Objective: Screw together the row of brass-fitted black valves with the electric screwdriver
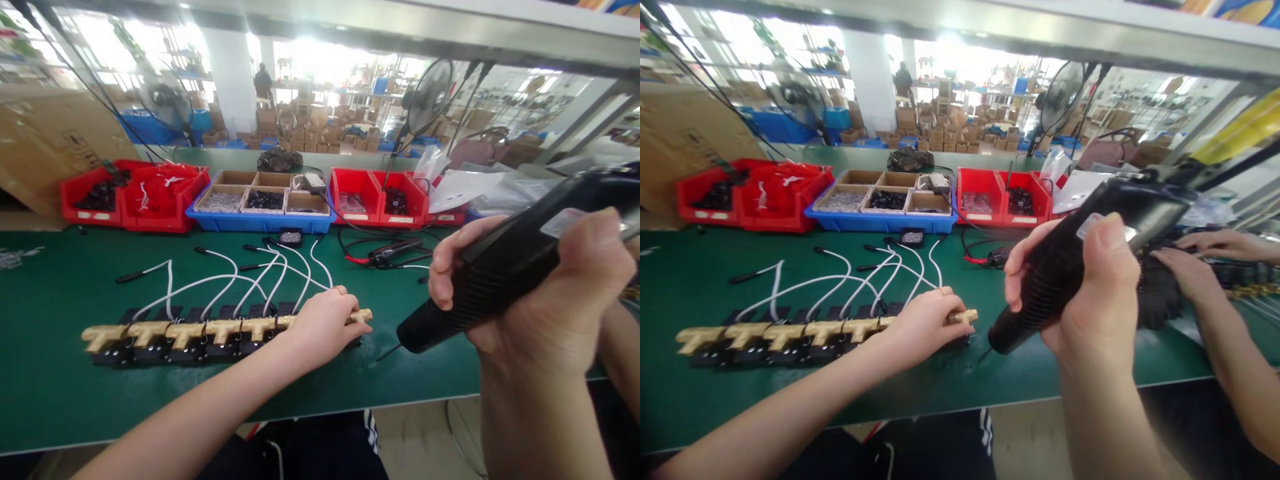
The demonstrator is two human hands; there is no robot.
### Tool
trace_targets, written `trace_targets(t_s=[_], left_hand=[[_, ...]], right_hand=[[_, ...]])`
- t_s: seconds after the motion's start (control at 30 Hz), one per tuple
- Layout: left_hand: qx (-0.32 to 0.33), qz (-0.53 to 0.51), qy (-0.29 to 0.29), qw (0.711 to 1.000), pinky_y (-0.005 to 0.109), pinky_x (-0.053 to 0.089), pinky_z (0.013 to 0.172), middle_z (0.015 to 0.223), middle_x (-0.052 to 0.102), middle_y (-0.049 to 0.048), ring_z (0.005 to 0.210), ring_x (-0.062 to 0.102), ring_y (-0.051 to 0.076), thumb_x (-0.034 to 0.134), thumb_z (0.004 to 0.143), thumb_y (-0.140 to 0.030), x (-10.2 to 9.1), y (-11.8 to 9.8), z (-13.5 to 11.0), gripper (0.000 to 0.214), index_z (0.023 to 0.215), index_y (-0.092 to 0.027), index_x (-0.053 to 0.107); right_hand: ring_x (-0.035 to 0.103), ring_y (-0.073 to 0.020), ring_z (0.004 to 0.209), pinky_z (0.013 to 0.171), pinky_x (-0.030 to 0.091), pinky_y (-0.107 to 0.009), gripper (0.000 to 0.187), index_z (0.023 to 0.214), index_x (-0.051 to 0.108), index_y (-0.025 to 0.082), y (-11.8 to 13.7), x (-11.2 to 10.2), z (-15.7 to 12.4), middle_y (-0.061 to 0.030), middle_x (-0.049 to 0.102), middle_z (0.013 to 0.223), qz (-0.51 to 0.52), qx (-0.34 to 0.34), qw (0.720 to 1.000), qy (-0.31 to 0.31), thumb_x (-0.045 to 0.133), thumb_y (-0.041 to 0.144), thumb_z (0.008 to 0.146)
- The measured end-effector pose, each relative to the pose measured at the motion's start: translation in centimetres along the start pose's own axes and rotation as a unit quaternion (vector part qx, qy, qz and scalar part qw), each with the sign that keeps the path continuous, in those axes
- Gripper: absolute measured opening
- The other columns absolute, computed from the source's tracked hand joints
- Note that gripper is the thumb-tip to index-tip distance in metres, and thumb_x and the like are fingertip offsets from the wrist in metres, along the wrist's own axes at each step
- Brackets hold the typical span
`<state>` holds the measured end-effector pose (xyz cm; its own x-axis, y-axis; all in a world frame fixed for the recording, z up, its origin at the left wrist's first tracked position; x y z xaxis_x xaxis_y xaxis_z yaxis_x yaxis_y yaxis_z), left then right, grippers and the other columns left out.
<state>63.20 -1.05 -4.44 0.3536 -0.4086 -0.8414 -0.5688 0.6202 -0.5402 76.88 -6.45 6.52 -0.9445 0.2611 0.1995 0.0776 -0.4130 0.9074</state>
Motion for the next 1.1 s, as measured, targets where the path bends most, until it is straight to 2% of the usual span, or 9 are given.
trace_targets(t_s=[0.1, 0.27, 0.37, 0.43, 0.57, 0.77, 0.93, 1.1], left_hand=[[0.024, -0.042, 0.023, 0.999, 0.027, 0.043, 0.071, 0.086, 0.063, 0.0035, 0.081, 0.059, 0.018, 0.066, 0.087, -0.036, -0.3, 0.1, -0.1, 0.021, 0.088, -0.016, 0.071], [0.047, -0.08, 0.011, 0.996, 0.025, 0.044, 0.074, 0.087, 0.065, 0.0041, 0.082, 0.059, 0.016, 0.064, 0.089, -0.031, -0.6, 0.2, 0.3, 0.019, 0.094, -0.017, 0.075], [0.054, -0.11, 0.005, 0.992, 0.024, 0.044, 0.074, 0.082, 0.066, 0.0034, 0.079, 0.06, 0.015, 0.061, 0.091, -0.024, -0.5, 0.2, 0.6, 0.017, 0.09, -0.017, 0.077], [0.054, -0.124, 0.015, 0.991, 0.023, 0.043, 0.072, 0.081, 0.066, 0.0026, 0.077, 0.06, 0.014, 0.062, 0.089, -0.02, -0.4, 0.2, 0.7, 0.015, 0.09, -0.017, 0.077], [0.051, -0.11, 0.023, 0.992, 0.024, 0.043, 0.07, 0.081, 0.066, 0.0027, 0.077, 0.06, 0.015, 0.06, 0.091, -0.024, -0.5, 0.4, 0.4, 0.018, 0.092, -0.019, 0.077], [0.065, -0.051, 0.029, 0.996, 0.028, 0.044, 0.076, 0.089, 0.064, 0.0043, 0.083, 0.059, 0.018, 0.064, 0.088, -0.028, -1.1, 0.1, 0.1, 0.021, 0.104, -0.017, 0.074], [0.076, -0.05, 0.024, 0.996, 0.026, 0.042, 0.072, 0.086, 0.059, 0.0028, 0.083, 0.057, 0.017, 0.068, 0.087, -0.033, -1.1, -0.6, 0.5, 0.016, 0.093, -0.02, 0.075], [0.092, -0.057, 0.035, 0.994, 0.025, 0.038, 0.064, 0.075, 0.053, 0.0007, 0.071, 0.054, 0.013, 0.067, 0.087, -0.026, -0.3, -0.8, 1.0, 0.015, 0.077, -0.017, 0.074]], right_hand=[[0.052, -0.0149, 0.032, 0.024, 0.03, -0.021, 0.054, 0.066, 0.067, 0.015, 0.3, -0.1, -0.2, -0.0034, 0.06, 0.055, -0.008, -0.045, 0.999, -0.03, 0.069, 0.069, 0.07], [0.053, -0.0163, 0.033, 0.024, 0.032, -0.021, 0.058, 0.069, 0.067, 0.013, 0.0, 1.3, -0.5, -0.0047, 0.059, 0.054, 0.004, -0.07, 0.996, 0.059, 0.064, 0.071, 0.075], [0.054, -0.0154, 0.035, 0.029, 0.037, -0.022, 0.057, 0.071, 0.066, 0.012, -0.5, 1.5, -1.0, -0.005, 0.06, 0.055, 0.014, -0.062, 0.997, 0.048, 0.061, 0.069, 0.079], [0.055, -0.0159, 0.035, 0.03, 0.038, -0.022, 0.058, 0.071, 0.066, 0.012, -0.8, 1.8, -1.3, -0.0051, 0.06, 0.054, 0.008, -0.059, 0.997, 0.049, 0.064, 0.07, 0.076], [0.054, -0.0158, 0.034, 0.029, 0.036, -0.022, 0.059, 0.068, 0.066, 0.012, -0.9, 2.1, -1.4, -0.0045, 0.059, 0.051, 0.002, -0.059, 0.997, 0.04, 0.068, 0.071, 0.071], [0.051, -0.0147, 0.033, 0.029, 0.034, -0.022, 0.058, 0.066, 0.065, 0.015, -0.6, 2.5, -1.3, -0.0034, 0.058, 0.05, -0.012, -0.068, 0.997, 0.036, 0.06, 0.071, 0.078], [0.05, -0.014, 0.031, 0.029, 0.034, -0.023, 0.067, 0.059, 0.061, 0.014, -0.7, 3.1, -1.2, -0.0042, 0.056, 0.048, -0.038, -0.076, 0.996, 0.014, 0.048, 0.075, 0.083], [0.048, -0.0143, 0.03, 0.029, 0.034, -0.024, 0.069, 0.055, 0.058, 0.014, -0.7, 3.4, -1.3, -0.0046, 0.055, 0.045, -0.046, -0.076, 0.996, 0.015, 0.047, 0.077, 0.082]])
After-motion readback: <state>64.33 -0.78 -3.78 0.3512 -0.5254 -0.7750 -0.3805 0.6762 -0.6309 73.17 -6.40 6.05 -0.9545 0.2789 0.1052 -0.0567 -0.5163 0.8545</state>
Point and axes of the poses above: each hand's wrist, its own z-axis towards the middle knuckle, its own x-axis out of the palm, y = z × x, the point moved 5 cm from there along z, towards the middle knuckle
